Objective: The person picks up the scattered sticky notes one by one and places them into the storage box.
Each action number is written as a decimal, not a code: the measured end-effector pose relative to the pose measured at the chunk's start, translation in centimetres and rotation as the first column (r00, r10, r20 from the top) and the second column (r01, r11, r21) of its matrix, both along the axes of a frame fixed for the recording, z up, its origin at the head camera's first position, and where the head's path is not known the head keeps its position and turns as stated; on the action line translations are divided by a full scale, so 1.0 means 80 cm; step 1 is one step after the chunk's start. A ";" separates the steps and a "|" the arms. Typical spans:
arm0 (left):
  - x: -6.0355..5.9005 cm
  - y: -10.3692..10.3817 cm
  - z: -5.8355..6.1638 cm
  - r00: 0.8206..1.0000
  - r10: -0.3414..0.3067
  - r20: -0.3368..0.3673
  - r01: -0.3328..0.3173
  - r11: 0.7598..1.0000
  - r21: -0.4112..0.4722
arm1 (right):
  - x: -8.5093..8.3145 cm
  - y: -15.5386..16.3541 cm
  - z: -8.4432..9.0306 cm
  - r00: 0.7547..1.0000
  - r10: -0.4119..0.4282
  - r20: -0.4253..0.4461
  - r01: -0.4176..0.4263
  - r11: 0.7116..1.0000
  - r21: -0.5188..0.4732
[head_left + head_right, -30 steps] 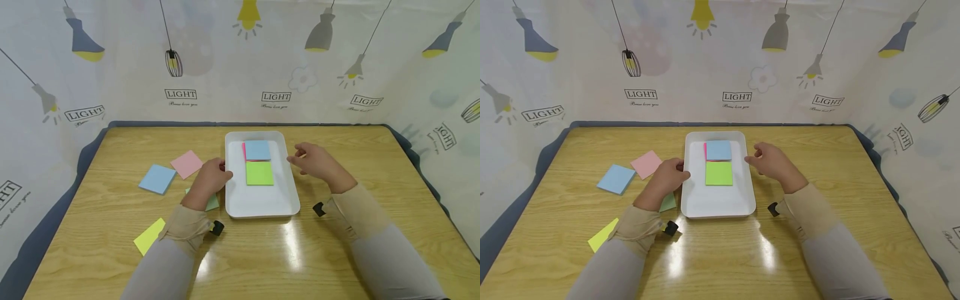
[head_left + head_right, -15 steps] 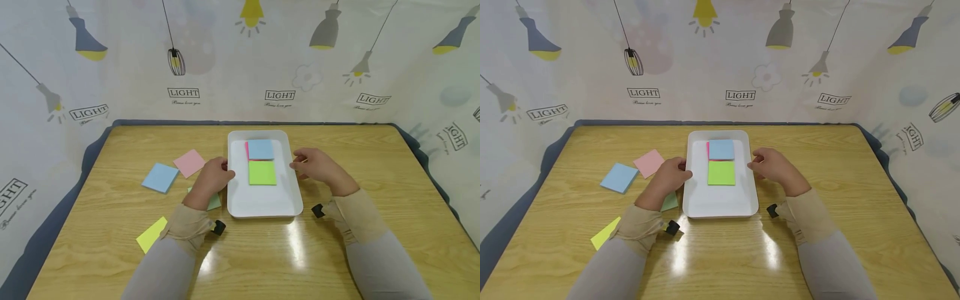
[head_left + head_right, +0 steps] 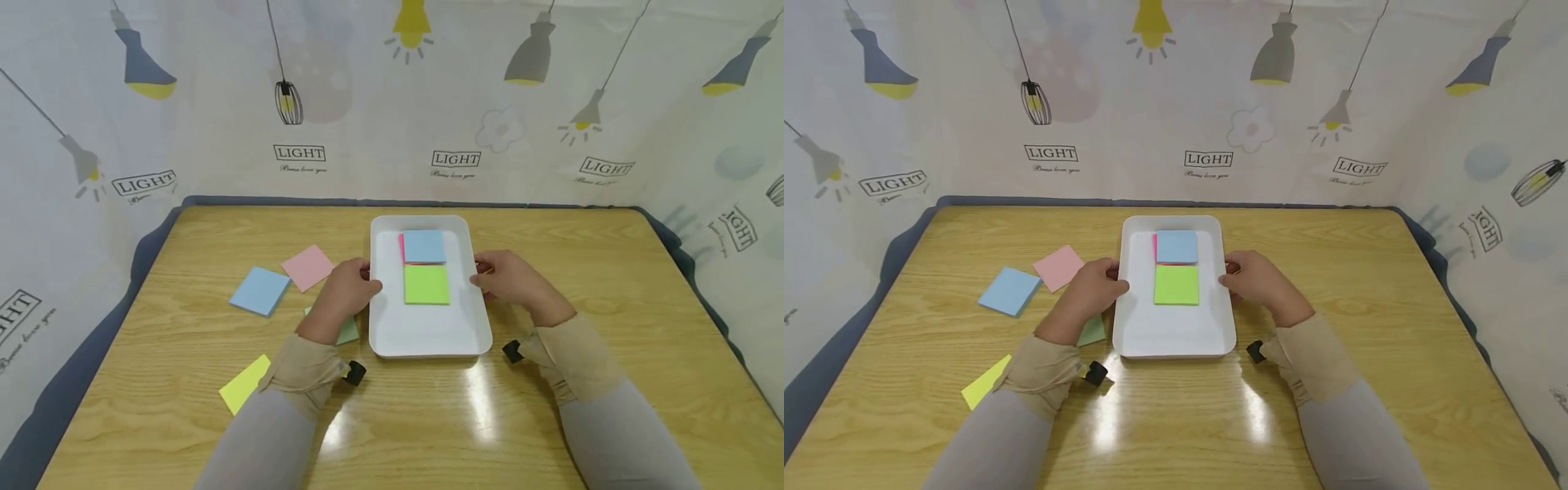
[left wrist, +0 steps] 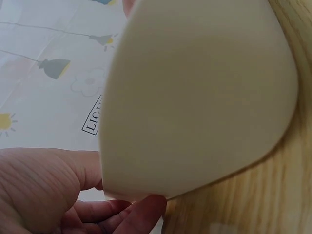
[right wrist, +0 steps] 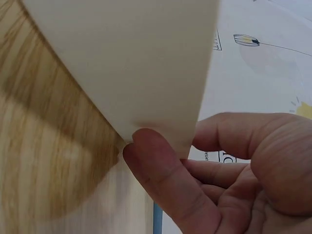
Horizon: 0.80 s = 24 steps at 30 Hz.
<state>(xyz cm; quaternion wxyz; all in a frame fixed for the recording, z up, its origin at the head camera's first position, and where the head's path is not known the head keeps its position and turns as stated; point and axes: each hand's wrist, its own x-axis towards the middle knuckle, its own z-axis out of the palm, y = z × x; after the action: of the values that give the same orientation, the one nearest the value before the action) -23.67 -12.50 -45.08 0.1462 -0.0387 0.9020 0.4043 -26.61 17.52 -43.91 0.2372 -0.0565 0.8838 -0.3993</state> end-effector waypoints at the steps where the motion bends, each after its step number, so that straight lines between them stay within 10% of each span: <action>1: 0.000 0.000 0.000 1.000 -0.002 0.002 0.002 1.000 0.000 | 0.000 0.000 0.000 1.000 -0.001 0.007 0.001 1.000 -0.008; 24: -0.001 -0.001 -0.001 1.000 -0.006 0.002 0.006 1.000 0.005 | 0.007 -0.002 -0.004 0.999 0.021 -0.030 -0.022 1.000 -0.008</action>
<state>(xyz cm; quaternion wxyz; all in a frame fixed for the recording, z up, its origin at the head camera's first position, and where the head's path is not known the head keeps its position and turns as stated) -23.73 -12.55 -45.16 0.1483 -0.0359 0.9011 0.4059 -26.08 17.34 -44.27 0.2279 -0.0730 0.8849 -0.3996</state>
